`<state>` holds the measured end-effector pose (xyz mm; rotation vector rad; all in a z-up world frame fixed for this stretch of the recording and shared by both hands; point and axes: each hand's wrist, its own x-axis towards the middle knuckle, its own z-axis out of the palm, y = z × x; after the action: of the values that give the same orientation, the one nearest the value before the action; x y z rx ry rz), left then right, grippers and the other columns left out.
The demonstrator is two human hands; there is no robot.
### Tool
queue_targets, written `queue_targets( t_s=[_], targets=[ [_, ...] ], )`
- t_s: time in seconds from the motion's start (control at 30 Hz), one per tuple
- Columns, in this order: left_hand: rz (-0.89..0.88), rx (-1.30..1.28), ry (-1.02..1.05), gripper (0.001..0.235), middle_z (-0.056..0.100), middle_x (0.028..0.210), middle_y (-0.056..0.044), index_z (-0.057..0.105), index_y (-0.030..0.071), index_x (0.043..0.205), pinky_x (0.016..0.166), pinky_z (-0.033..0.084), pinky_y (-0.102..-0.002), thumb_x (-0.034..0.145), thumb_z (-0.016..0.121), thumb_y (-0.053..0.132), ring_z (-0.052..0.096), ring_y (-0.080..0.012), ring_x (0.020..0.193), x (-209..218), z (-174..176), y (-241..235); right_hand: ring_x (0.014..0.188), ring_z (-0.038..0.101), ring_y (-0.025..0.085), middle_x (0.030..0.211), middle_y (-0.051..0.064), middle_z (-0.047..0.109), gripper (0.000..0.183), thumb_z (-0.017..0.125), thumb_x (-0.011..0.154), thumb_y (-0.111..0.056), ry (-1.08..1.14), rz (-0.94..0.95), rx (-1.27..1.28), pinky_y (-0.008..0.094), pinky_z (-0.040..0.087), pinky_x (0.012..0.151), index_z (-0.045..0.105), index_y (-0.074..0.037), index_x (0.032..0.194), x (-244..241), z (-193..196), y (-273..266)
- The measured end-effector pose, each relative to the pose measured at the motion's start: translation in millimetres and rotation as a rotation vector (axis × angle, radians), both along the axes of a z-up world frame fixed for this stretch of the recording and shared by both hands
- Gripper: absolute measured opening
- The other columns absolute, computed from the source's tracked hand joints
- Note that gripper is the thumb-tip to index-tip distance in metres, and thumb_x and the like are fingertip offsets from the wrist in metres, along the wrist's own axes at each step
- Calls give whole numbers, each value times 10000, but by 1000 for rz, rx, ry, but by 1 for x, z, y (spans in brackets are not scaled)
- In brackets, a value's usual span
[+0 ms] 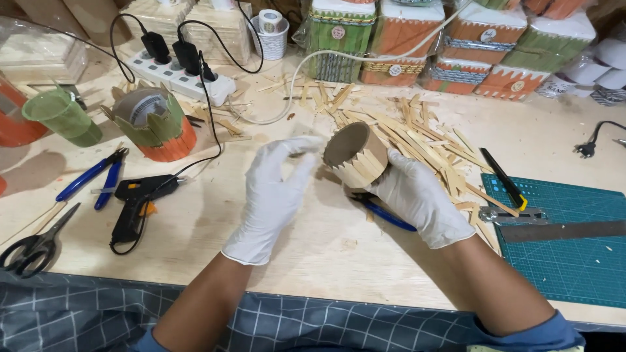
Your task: Cutting wooden sticks and gluing them onto a cardboard tube to create a decorative object.
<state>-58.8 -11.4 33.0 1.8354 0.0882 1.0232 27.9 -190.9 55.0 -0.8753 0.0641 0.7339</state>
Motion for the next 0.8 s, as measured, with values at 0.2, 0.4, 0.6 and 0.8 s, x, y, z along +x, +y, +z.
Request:
queue_targets(
  t_s=[0.2, 0.4, 0.6, 0.8],
  targets=[
    [-168, 421, 188, 701, 641, 1332, -70, 587, 232, 1422, 1203, 239, -463, 817, 819, 499, 486, -275, 1377, 12, -26, -2, 1286, 607, 403, 1449, 221, 568, 490, 454, 1014, -245, 5, 10, 76, 630, 464, 1085, 472, 18, 1427, 36, -31, -9],
    [-210, 404, 288, 297, 762, 944, -10, 752, 231, 1073, 1047, 409, -397, 800, 841, 304, 681, -230, 1074, 44, -32, 14, 926, 711, 383, 1035, 208, 628, 419, 519, 1048, -356, -183, 14, -248, 554, 596, 836, 586, 38, 1173, 66, -53, -19],
    [-282, 310, 465, 325, 783, 915, -88, 787, 193, 1085, 919, 536, -411, 769, 837, 247, 729, -309, 1005, 57, -4, 24, 1150, 622, 268, 1133, 130, 697, 530, 676, 937, -547, -743, -147, -884, 449, 484, 1022, 684, -117, 1246, 55, -33, -19],
    [-253, 89, 598, 407, 792, 1044, -49, 774, 215, 1157, 977, 545, -353, 758, 837, 265, 722, -235, 1118, 60, -15, 17, 1067, 641, 190, 1104, 56, 719, 604, 886, 739, -203, -979, 26, -807, 377, 501, 995, 667, -190, 1302, 44, -33, -13]
  ],
)
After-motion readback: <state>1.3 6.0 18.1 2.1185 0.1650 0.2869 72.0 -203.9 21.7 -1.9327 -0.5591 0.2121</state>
